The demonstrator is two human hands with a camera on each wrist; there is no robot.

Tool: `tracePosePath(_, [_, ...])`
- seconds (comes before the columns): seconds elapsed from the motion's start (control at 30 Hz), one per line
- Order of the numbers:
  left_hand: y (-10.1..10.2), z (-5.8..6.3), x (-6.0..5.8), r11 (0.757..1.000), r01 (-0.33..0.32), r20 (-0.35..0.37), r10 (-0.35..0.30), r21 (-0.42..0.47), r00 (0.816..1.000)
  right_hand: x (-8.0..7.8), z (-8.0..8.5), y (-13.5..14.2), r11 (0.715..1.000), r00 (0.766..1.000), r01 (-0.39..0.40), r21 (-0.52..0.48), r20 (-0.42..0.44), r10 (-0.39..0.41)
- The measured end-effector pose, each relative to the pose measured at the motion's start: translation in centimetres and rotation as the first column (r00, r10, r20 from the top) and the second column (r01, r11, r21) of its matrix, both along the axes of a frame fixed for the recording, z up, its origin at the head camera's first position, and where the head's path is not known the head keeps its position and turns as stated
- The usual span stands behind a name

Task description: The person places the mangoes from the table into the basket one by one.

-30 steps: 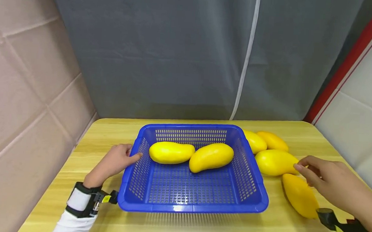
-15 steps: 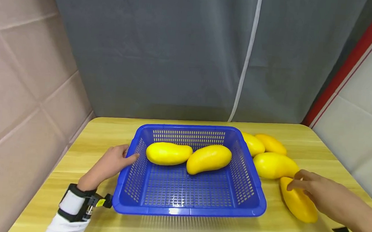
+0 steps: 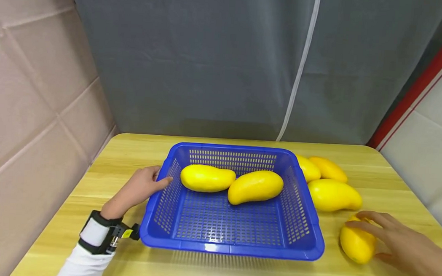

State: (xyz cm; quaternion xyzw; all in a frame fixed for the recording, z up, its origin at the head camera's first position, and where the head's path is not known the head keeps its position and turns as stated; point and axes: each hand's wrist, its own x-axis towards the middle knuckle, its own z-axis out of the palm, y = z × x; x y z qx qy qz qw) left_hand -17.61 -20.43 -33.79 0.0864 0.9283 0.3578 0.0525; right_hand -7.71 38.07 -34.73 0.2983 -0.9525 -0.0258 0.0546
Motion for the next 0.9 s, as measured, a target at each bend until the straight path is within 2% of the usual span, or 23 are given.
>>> tracePosePath(0.23, [-0.3, -0.4, 0.2, 1.000, -0.003, -0.012, 0.004, 0.010, 1.000, -0.4, -0.3, -0.8, 0.999, 0.999, -0.037, -0.025, 0.016, 0.038])
tracePosePath(0.4, [-0.3, -0.5, 0.4, 1.000, -0.004, -0.039, 0.005, 0.016, 0.999, -0.5, -0.6, -1.2, 1.000, 0.999, 0.003, -0.028, 0.046, -0.002])
tracePosePath(0.5, [-0.2, -0.5, 0.6, 1.000, -0.020, -0.046, 0.020, 0.014, 0.999, -0.6, -0.8, -1.4, 0.999, 0.994, 0.033, -0.034, 0.105, -0.030])
tracePosePath(0.6, [-0.1, -0.6, 0.6, 0.999, -0.038, -0.047, 0.038, 0.001, 0.998, -0.8, -0.9, -1.5, 0.996, 0.978, 0.088, -0.028, 0.195, -0.081])
tracePosePath(0.73, [0.2, -0.6, 0.5, 0.999, -0.045, -0.028, 0.044, -0.016, 0.999, -1.5, -0.4, -1.5, 0.980, 0.936, 0.196, -0.017, 0.302, -0.182])
tracePosePath(0.8, [0.3, -0.5, 0.4, 0.999, -0.046, -0.024, 0.045, -0.027, 0.999, -1.9, 0.2, -1.4, 0.969, 0.919, 0.246, -0.015, 0.321, -0.228])
tracePosePath(0.9, [0.3, -0.2, 0.3, 0.998, -0.044, -0.019, 0.043, -0.035, 0.999, -2.4, 1.2, -1.4, 0.959, 0.912, 0.285, -0.009, 0.311, -0.268])
